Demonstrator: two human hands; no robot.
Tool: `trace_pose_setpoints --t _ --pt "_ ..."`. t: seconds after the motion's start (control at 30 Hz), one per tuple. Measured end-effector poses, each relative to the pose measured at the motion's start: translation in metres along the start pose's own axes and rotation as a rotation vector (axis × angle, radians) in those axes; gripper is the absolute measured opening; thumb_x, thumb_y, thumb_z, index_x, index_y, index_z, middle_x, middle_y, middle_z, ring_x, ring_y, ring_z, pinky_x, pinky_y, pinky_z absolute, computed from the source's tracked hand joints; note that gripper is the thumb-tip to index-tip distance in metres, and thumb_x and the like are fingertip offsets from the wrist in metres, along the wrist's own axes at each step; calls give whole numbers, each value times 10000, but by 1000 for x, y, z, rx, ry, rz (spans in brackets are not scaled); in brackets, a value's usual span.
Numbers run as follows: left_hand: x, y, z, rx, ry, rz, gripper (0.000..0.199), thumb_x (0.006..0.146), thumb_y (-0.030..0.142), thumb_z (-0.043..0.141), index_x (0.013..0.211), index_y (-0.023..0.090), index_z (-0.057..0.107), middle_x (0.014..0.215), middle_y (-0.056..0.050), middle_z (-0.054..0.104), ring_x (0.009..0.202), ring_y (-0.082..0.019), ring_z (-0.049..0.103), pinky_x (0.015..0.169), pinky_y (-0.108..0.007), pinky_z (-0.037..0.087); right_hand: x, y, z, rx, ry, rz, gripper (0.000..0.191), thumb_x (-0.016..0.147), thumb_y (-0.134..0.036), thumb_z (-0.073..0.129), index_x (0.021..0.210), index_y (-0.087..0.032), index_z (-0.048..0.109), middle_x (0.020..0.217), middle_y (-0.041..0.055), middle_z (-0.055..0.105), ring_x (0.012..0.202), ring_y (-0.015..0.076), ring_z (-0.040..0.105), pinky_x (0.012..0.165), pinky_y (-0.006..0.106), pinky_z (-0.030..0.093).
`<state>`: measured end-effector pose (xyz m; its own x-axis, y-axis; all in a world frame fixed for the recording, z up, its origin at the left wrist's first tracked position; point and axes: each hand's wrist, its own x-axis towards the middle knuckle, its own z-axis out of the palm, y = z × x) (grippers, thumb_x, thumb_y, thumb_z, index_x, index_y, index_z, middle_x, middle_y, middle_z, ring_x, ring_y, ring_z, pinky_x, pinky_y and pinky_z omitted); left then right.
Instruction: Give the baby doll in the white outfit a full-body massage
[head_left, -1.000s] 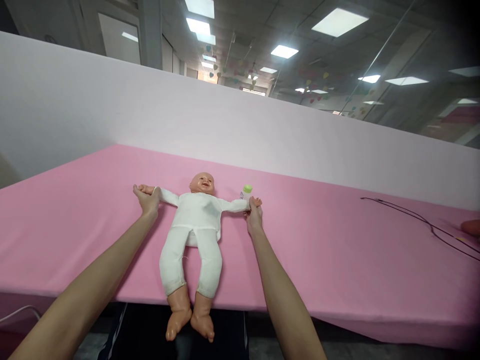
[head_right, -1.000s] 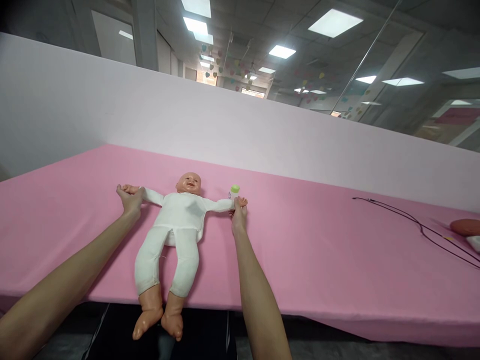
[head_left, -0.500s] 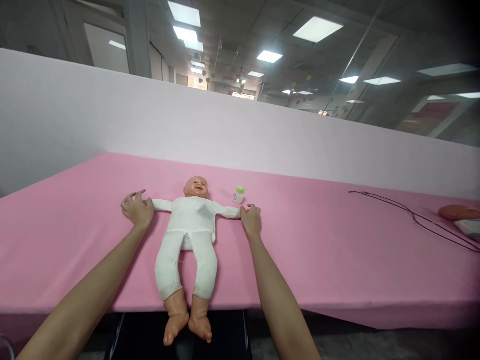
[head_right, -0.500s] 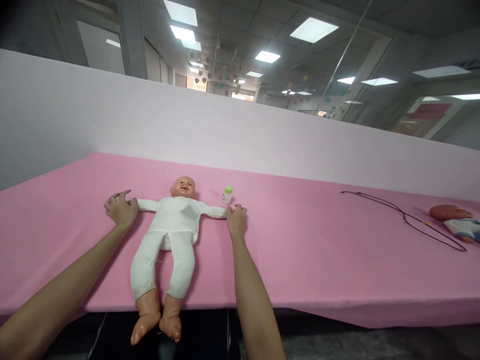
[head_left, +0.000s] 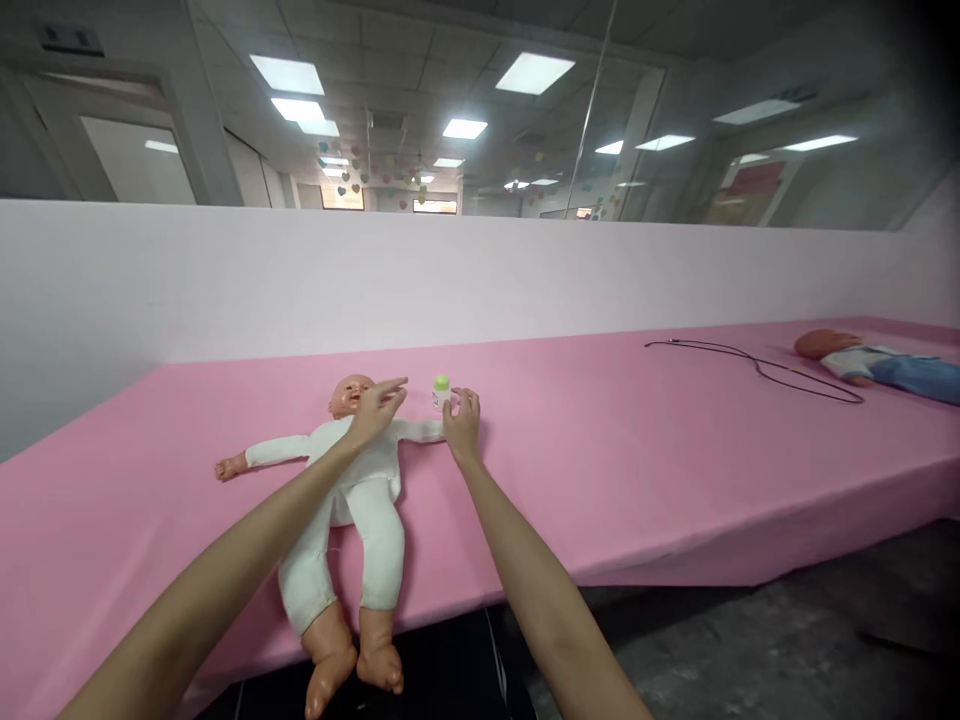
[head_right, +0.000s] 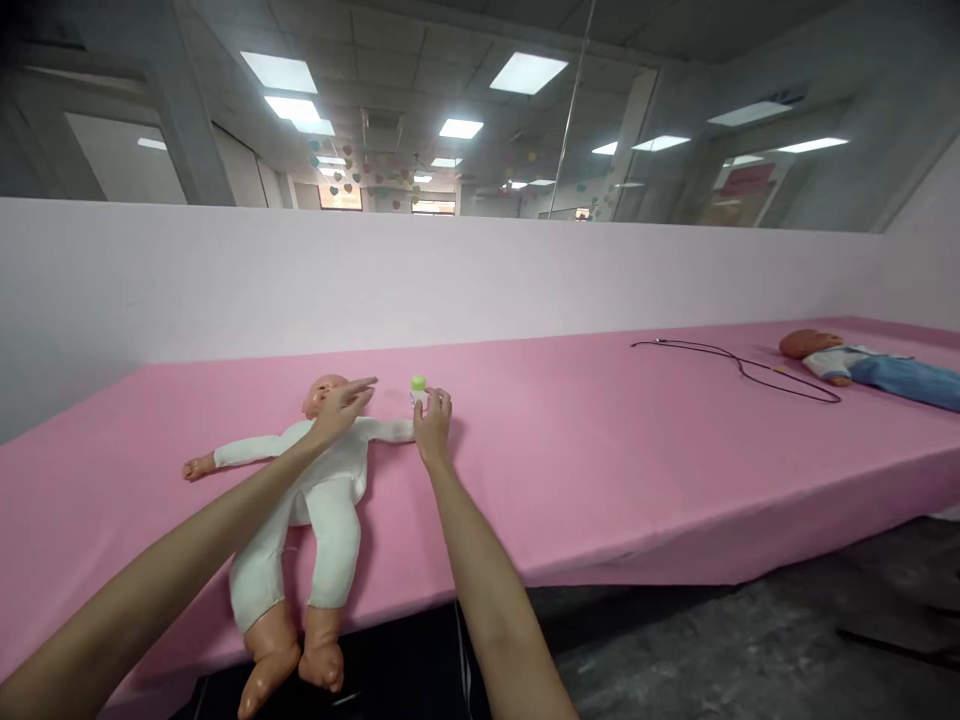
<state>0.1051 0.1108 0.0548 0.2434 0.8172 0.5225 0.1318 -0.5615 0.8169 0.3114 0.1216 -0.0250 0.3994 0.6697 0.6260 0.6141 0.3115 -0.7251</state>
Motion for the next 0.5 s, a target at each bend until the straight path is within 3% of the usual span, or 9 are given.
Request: trace_pose_setpoints --t 0.1,0.17,0.27,0.33,0.5 --pt "34 -7 45 -407 -1 -461 336 997 415 644 1206 165 729 1479 -203 634 1326 -317 636 1155 -464 463 15 -2 3 -3 -75 0 443 918 -256 525 1347 -170 601 1402 169 593 1287 280 589 1091 442 517" --pt "51 -17 68 -538 59 -610 374 1070 407 518 1272 142 687 1571 -218 545 1429 -289 557 1200 -428 423 24 1 5 -77 -154 -47 499 911 -245 544 1401 -153 575 1515 182 543 1413 300 514 1178 472 453" --pt "68 -32 90 -567 100 -659 502 1125 441 316 1368 135 632 1663 -197 433 1538 -259 425 1246 -399 365 34 12 9 -206 -275 -163 578 922 -196 510 1495 -123 525 1662 188 412 1551 313 373 1263 500 352" --pt "73 -39 97 -587 91 -683 537 1124 467 287 1390 146 626 1655 -184 451 1547 -251 411 1253 -394 355 39 20 11 -253 -357 -222 621 932 -170 473 1549 -101 480 1683 191 389 1583 309 334 1284 515 320" --pt "72 -41 88 -624 41 -722 606 1103 539 283 1424 150 620 1640 -193 468 1543 -264 420 1247 -386 365 48 28 8 -252 -480 -254 660 946 -164 440 1594 -39 423 1687 220 375 1604 303 303 1314 535 254"
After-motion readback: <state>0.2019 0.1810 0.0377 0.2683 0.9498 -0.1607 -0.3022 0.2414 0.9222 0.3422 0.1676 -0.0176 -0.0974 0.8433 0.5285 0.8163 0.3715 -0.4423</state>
